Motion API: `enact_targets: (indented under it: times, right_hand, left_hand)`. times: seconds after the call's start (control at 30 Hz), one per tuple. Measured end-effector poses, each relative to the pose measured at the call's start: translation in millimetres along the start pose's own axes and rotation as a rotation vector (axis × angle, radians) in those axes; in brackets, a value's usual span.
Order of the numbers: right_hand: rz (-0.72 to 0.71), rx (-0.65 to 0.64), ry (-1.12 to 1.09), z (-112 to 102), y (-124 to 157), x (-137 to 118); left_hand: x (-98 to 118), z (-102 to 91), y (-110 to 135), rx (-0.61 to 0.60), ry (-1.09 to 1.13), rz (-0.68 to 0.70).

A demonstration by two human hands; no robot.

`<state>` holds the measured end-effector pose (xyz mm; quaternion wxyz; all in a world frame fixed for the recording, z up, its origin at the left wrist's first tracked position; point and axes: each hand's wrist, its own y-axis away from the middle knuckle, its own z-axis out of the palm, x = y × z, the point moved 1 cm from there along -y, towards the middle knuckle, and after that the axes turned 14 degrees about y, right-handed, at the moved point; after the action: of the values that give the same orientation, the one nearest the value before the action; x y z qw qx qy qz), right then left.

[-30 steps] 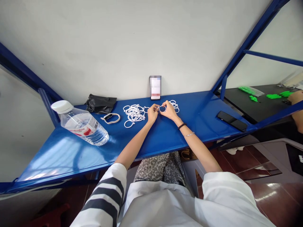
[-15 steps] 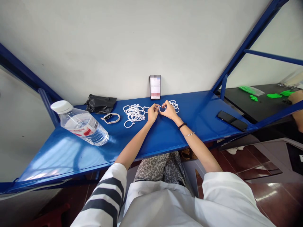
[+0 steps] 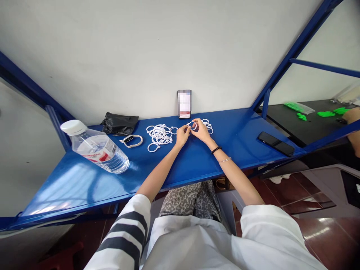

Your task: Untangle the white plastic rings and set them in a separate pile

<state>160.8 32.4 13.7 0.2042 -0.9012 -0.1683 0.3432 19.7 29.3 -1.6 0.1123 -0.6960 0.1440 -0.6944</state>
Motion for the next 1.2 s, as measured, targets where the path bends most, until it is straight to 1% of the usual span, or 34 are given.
enact_targets:
  times: [0.17, 0.23, 0.33, 0.53, 0.67, 0.8, 0.9, 1.07, 1.2]
  right_hand:
    - [-0.064, -0.005, -0.016, -3, 0, -5]
    - [-0.096, 0.0, 0.002, -4, 0, -7]
    - [-0.095, 0.008, -0.016, -6, 0, -9]
    - [-0.002, -0.015, -0.158, -4, 0, -4]
    - [0.055, -0.026, -0.251, 1, -1, 2]
    - [0.032, -0.041, -0.303, 2, -1, 5]
    - [0.007, -0.045, -0.34, 2, -2, 5]
    - [0.02, -0.054, -0.387, 2, -3, 5]
    - [0.019, -0.056, -0.384, 2, -3, 5]
  left_hand:
    - [-4, -0.6, -1, 0.095, 0.056, -0.037]
    - [-5, -0.4, -1, 0.112, 0.069, -0.051]
    - [-4, 0.0, -1, 0.1, 0.056, -0.054]
    - [0, -0.5, 0, 0.066, 0.052, -0.058]
    - [2, -0.9, 1, 0.018, 0.05, -0.045]
    - [2, -0.8, 1, -0.006, 0.043, -0.031]
    - [2, -0.4, 1, -0.014, 0.041, -0.045]
    - [3, 0.9, 1, -0.006, 0.047, -0.062]
    - [7, 1.3, 3, 0.005, 0.053, -0.061]
